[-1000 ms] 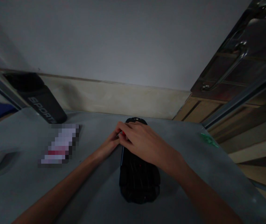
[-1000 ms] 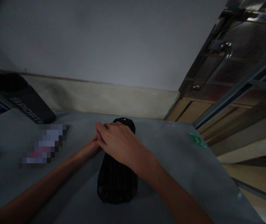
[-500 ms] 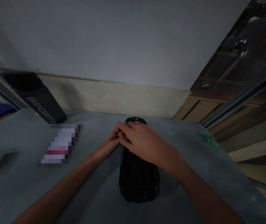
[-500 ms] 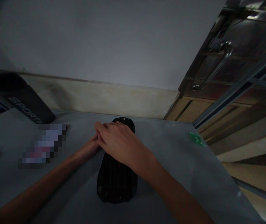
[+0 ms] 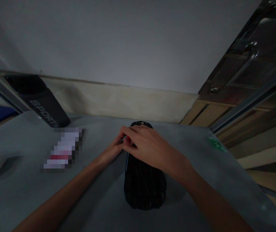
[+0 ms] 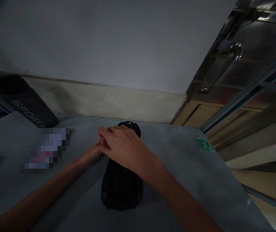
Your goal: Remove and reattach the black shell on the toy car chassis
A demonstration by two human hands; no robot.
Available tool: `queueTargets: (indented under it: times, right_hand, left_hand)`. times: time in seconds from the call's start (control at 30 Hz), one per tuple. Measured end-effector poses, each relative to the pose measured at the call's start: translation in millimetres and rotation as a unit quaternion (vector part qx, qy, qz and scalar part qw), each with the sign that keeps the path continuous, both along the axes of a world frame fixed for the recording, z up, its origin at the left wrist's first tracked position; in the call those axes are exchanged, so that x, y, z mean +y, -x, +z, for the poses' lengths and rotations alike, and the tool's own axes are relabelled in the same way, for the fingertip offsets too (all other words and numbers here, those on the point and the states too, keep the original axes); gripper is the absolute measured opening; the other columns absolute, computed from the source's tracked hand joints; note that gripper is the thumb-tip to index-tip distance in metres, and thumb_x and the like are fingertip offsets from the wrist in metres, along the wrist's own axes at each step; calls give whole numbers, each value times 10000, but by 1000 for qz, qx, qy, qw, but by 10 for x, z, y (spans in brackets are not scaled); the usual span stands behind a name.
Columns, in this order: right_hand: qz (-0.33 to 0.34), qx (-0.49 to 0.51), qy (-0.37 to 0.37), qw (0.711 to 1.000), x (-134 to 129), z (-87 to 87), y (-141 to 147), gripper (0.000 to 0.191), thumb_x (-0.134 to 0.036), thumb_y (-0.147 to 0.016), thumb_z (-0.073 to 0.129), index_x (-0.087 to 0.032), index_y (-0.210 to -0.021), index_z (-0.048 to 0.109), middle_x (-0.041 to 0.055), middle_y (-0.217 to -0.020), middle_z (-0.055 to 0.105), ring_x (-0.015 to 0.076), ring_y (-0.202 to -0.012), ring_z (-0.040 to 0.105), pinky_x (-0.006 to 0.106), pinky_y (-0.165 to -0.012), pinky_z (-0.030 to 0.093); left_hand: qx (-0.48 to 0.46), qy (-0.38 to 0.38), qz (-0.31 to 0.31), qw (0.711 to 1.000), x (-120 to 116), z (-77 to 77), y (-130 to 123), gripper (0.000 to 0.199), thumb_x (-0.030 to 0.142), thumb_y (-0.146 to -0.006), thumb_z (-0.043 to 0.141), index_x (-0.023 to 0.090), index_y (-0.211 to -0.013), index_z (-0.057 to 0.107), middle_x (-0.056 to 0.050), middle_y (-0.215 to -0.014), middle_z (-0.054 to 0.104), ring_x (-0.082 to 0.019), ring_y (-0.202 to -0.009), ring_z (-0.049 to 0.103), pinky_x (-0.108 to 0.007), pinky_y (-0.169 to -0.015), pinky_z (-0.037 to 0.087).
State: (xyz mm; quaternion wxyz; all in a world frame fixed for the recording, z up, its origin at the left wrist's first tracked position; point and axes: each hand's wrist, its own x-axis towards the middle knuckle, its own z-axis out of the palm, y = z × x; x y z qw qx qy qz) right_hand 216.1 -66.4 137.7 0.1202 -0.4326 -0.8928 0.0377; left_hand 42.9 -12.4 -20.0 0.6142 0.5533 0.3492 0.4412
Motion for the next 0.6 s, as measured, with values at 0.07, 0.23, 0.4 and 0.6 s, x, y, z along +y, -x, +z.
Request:
queueTargets:
  times: [0.07,0.23,0.4,0.6]
  right_hand:
    - [-2,-1,-1,1000,3,-14,-4,137,-220,-1158,601,-219,-1219,724,69,-1064,813,240,-981,756,353,-858,510]
    - [3,12,-8,1000,23,-39,-1,153,-148,-1107,633,-213,-1221,712,65,-1091,810,233,-1011,748,353,-906,510]
    - [-8,8,5,1000,49,-47,-19,162,-205,-1165,566,-216,-1239,709,71,-1085,816,230,-984,750,344,-865,506]
    - [-28,18,-13,999,92,-151,25,181,-157,-1126,549,-187,-1233,692,102,-1125,808,242,-1044,756,365,-963,523]
  left_hand:
    - [6,3,4,1000,4,-15,9,519,502,-823,892,186,-1213,760,-132,-1366,791,-396,-1429,634,-509,-1260,471]
    - [-11,26,3,1000,8,-26,-3,637,513,-785,926,193,-1305,745,-136,-1429,775,-405,-1457,637,-527,-1273,470]
    - [-13,19,-9,1000,-4,46,-34,667,527,-824,914,169,-1359,740,-163,-1556,728,-420,-1506,609,-513,-1302,449]
    - [-26,17,-7,1000,-10,88,-41,787,496,-801,929,254,-1509,685,-138,-1690,633,-402,-1570,571,-530,-1323,424]
